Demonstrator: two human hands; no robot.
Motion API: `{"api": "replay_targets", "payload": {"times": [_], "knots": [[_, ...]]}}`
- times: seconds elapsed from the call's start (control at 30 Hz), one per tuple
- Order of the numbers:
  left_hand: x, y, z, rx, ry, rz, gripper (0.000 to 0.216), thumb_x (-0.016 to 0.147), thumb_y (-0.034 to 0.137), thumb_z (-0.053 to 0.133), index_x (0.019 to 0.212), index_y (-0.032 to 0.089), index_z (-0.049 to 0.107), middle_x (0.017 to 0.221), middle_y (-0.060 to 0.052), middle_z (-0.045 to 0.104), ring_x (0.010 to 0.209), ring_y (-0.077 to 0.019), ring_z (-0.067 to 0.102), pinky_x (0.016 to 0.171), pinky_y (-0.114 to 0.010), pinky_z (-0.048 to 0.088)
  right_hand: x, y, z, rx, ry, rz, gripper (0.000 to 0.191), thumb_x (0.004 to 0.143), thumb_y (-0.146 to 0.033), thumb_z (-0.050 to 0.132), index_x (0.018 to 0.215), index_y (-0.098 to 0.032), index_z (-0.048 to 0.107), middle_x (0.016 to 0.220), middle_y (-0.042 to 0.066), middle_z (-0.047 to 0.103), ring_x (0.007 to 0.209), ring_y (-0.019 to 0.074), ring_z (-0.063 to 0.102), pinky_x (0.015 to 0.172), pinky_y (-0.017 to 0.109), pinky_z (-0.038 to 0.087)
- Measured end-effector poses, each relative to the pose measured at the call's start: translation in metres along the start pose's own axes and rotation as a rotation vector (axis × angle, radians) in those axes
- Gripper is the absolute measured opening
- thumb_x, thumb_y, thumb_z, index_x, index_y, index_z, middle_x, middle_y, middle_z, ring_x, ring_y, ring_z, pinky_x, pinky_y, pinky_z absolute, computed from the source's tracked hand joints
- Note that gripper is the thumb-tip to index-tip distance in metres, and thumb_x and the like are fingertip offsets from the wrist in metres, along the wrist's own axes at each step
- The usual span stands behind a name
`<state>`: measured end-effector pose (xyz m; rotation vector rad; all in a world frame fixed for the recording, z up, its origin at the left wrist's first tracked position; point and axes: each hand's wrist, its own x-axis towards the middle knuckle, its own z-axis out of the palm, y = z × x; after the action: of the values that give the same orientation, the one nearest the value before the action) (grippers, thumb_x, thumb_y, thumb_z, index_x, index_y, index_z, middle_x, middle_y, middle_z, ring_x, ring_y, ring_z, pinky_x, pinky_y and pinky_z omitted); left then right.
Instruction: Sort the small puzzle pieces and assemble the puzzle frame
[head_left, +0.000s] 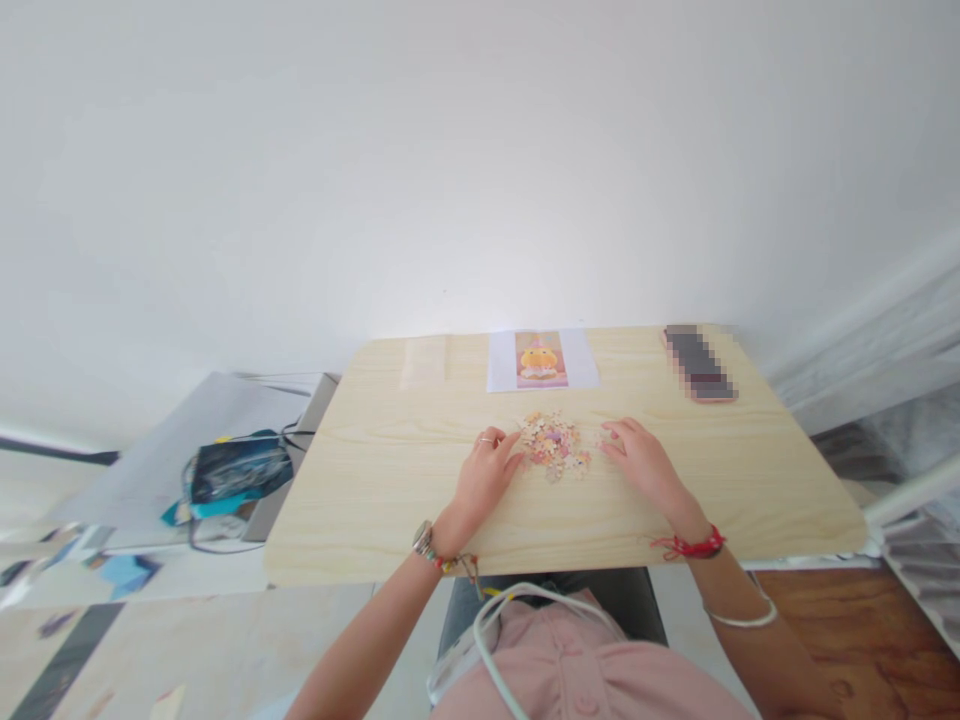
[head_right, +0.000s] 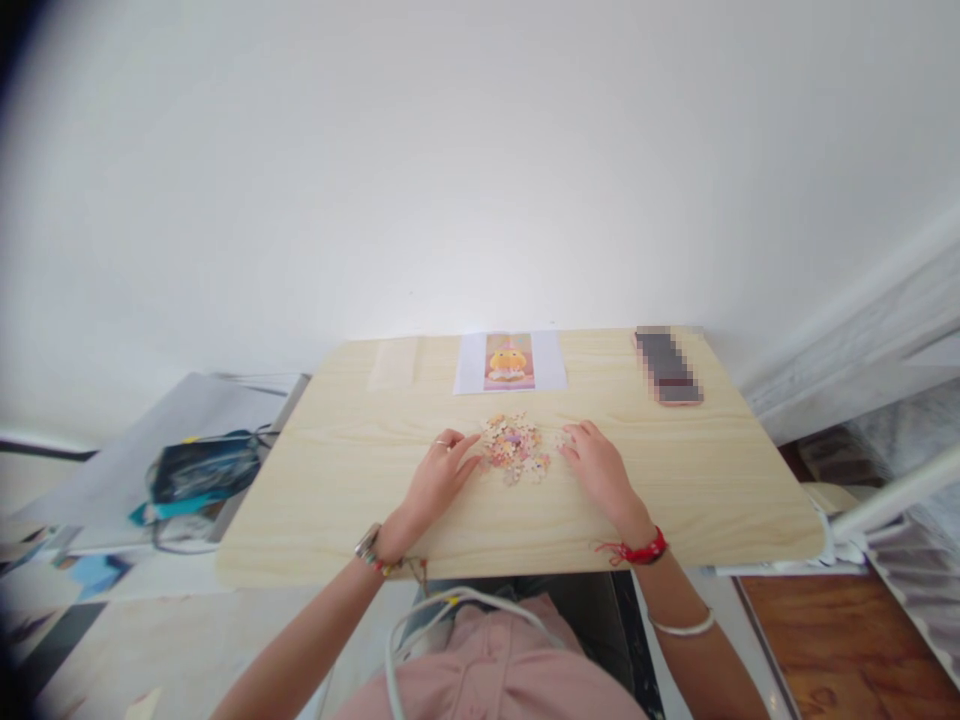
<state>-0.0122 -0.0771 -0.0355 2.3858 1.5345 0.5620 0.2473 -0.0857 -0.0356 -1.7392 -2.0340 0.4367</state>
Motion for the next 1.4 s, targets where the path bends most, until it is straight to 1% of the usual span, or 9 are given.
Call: {"api": "replay_targets", "payload": {"times": [0.1,0.23,0.47,0.6,0.73,0.9,1.0,1.17,1.4], "knots": [[-0.002,0.001,0.002,-0.028,-0.018,-0.014,0.025,0.081,0.027,0.048,0.105,0.022,0.054,0.089,-0.005,0.050,0.082,-0.0174,0.050,0.074,-0.032,0.046,0.000,0.007,0.004,0.007,-0.033,0.007,0.019,0.076,-0.018,0.050,0.093,-0.018,0.059,0.092,0.007,0.059,0.083,0.0174,0.055,0.077,0.030,0.042],[0.001,0.006,0.004,-0.039,-0.033,-0.028,0.020,0.081,0.027,0.048,0.099,0.023,0.056,0.088,-0.006,0.051,0.081,-0.0177,0.051,0.073,-0.031,0.046,0.007,-0.002,0.011,0.039,-0.050,-0.020,0.011,0.077,-0.017,0.050,0.083,-0.018,0.058,0.085,0.005,0.059,0.079,0.0161,0.055,0.074,0.028,0.042],[0.002,0.005,0.004,-0.038,0.017,-0.041,0.025,0.083,0.029,0.046,0.105,0.022,0.055,0.090,-0.006,0.052,0.084,-0.0167,0.052,0.074,-0.030,0.047,0.013,-0.007,0.014,-0.015,-0.067,-0.052,0.009,0.079,-0.020,0.047,0.076,-0.018,0.055,0.081,0.004,0.058,0.077,0.0163,0.054,0.072,0.028,0.041],[0.011,0.015,-0.001,-0.105,0.054,0.039,0.026,0.084,0.028,0.044,0.107,0.022,0.056,0.087,-0.005,0.052,0.082,-0.0158,0.052,0.074,-0.029,0.046,0.015,-0.004,0.010,0.042,-0.045,-0.051,0.018,0.083,-0.022,0.042,0.074,-0.018,0.058,0.080,0.006,0.060,0.077,0.0167,0.055,0.073,0.029,0.041],[0.028,0.034,-0.001,-0.177,0.027,0.150,0.025,0.084,0.025,0.045,0.105,0.022,0.057,0.087,-0.005,0.052,0.080,-0.0148,0.052,0.073,-0.027,0.046,0.017,-0.013,0.003,0.170,-0.026,-0.017,0.021,0.081,-0.024,0.043,0.072,-0.018,0.060,0.075,0.005,0.062,0.073,0.0163,0.055,0.070,0.028,0.041],[0.042,0.049,0.000,-0.255,0.003,0.240,0.020,0.082,0.022,0.048,0.098,0.021,0.060,0.088,-0.005,0.053,0.081,-0.0144,0.052,0.072,-0.027,0.046,0.020,-0.033,-0.009,0.388,-0.132,0.024,0.022,0.078,-0.029,0.045,0.069,-0.017,0.061,0.065,0.001,0.060,0.063,0.0136,0.052,0.061,0.024,0.039],[0.042,0.048,-0.005,-0.275,-0.004,0.245,0.016,0.082,0.022,0.050,0.093,0.020,0.061,0.088,-0.005,0.053,0.081,-0.0141,0.053,0.073,-0.027,0.046,0.022,-0.041,-0.015,0.467,-0.186,0.044,0.025,0.077,-0.032,0.045,0.062,-0.016,0.057,0.058,-0.001,0.054,0.058,0.0120,0.048,0.056,0.023,0.035],[0.034,0.041,-0.013,-0.308,0.014,0.249,0.017,0.082,0.028,0.051,0.094,0.021,0.061,0.088,-0.004,0.053,0.082,-0.0140,0.053,0.074,-0.025,0.046,0.026,-0.048,-0.015,0.581,-0.264,0.089,0.028,0.075,-0.035,0.045,0.056,-0.016,0.051,0.049,-0.004,0.042,0.049,0.0096,0.039,0.047,0.022,0.028],[0.024,0.033,-0.012,-0.266,0.129,0.194,0.015,0.083,0.024,0.048,0.086,0.019,0.062,0.080,-0.003,0.054,0.073,-0.0119,0.053,0.066,-0.023,0.045,0.030,-0.059,-0.009,0.620,-0.285,0.067,0.029,0.076,-0.037,0.046,0.058,-0.015,0.054,0.050,-0.003,0.047,0.049,0.0100,0.042,0.047,0.021,0.031]]}}
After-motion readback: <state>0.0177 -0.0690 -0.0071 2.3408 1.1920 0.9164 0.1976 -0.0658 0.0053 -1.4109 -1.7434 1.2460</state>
